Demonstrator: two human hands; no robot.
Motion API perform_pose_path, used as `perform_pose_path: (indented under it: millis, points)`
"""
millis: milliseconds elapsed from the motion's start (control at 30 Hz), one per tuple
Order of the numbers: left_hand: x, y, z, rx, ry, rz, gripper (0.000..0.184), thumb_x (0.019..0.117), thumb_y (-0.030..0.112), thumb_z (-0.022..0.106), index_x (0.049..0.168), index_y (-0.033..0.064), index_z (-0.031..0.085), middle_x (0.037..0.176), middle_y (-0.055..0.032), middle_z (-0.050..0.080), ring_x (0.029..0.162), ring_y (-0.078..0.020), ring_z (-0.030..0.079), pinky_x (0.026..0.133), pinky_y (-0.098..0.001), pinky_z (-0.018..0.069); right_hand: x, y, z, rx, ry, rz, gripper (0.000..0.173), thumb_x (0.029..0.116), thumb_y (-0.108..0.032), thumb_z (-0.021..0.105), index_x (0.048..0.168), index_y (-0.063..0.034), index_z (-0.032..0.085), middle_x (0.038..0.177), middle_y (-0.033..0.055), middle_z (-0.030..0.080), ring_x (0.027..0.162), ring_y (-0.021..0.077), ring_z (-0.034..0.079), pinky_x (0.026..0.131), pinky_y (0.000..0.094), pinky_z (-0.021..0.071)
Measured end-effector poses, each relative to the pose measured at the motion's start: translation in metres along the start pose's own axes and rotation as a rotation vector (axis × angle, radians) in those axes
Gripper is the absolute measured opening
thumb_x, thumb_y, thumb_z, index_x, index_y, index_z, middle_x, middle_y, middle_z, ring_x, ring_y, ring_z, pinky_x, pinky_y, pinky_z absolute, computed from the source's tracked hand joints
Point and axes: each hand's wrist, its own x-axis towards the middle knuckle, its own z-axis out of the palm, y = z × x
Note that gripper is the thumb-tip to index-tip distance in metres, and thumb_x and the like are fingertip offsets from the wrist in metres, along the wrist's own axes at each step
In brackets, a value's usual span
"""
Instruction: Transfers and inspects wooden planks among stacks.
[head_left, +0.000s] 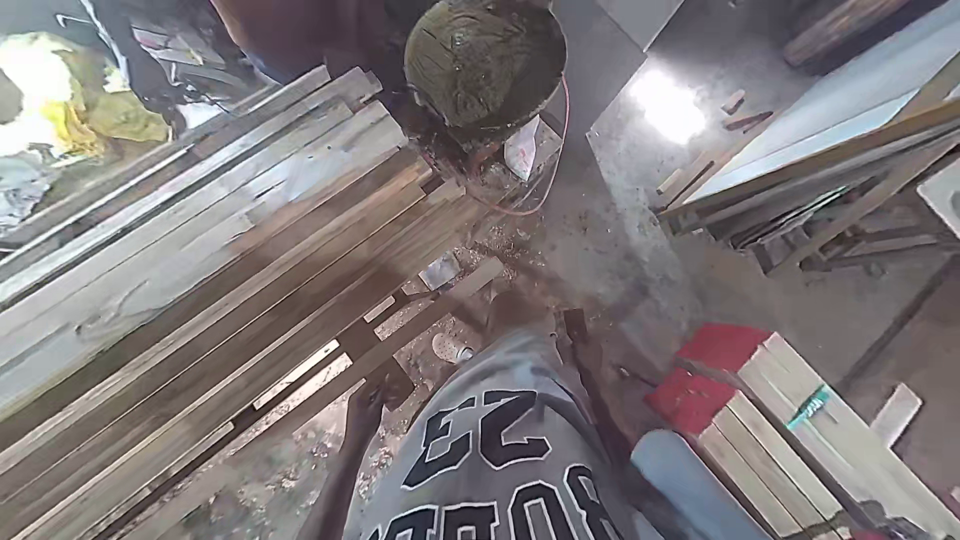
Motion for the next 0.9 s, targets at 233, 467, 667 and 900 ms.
perform_pose_path:
  millis: [233,467,667,900]
  points:
    - [0.031,0.006,0.01,-0.036,0.103,0.101,0.035,0.1053,0.027,0.054,0.12,-0.0003,0.069,0.095,-0.0052,0.075,0.076,-0.0076,0.071,0.071,-0.0271,0.0621,0.014,-0.136,-0.024,0.194,0.104,-0.292,0.041,0.1111,-0.032,0.044,0.123,0.0043,0.06,0.086,0.013,0.063,0.063,0.018,0.057,0.06,0.0372,0.0524]
    - [0.026,0.022,0.06,-0.098,0.366,-0.09,0.035,0.1031,0.031,0.058,0.114,0.0018,0.072,0.085,-0.0028,0.075,0.065,-0.0036,0.068,0.061,-0.0223,0.0587,0.08,-0.488,-0.107,-0.695,0.147,-1.263,0.031,0.1056,-0.014,0.052,0.131,-0.0077,0.068,0.135,0.0209,0.063,0.127,0.0395,0.058,0.107,0.0583,0.0464]
    - [0.033,0.03,0.118,-0.198,0.474,-0.175,0.038,0.1041,0.033,0.054,0.114,0.0004,0.072,0.087,-0.0011,0.074,0.066,-0.0028,0.067,0.061,-0.0205,0.0572,0.132,-0.668,-0.01,-1.691,-0.024,-1.18,0.02,0.0876,-0.007,0.072,0.108,-0.006,0.075,0.12,0.0228,0.067,0.116,0.0494,0.06,0.087,0.0719,0.05]
    - [0.002,0.057,0.172,-0.251,0.692,-0.346,0.035,0.1056,0.027,0.055,0.115,-0.0028,0.069,0.087,-0.0023,0.073,0.065,-0.0008,0.066,0.061,-0.0184,0.0572,0.113,-0.686,0.06,-2.391,-0.208,-1.019,0.016,0.0862,-0.014,0.076,0.096,-0.0031,0.071,0.097,0.0216,0.069,0.094,0.0437,0.068,0.072,0.0669,0.051]
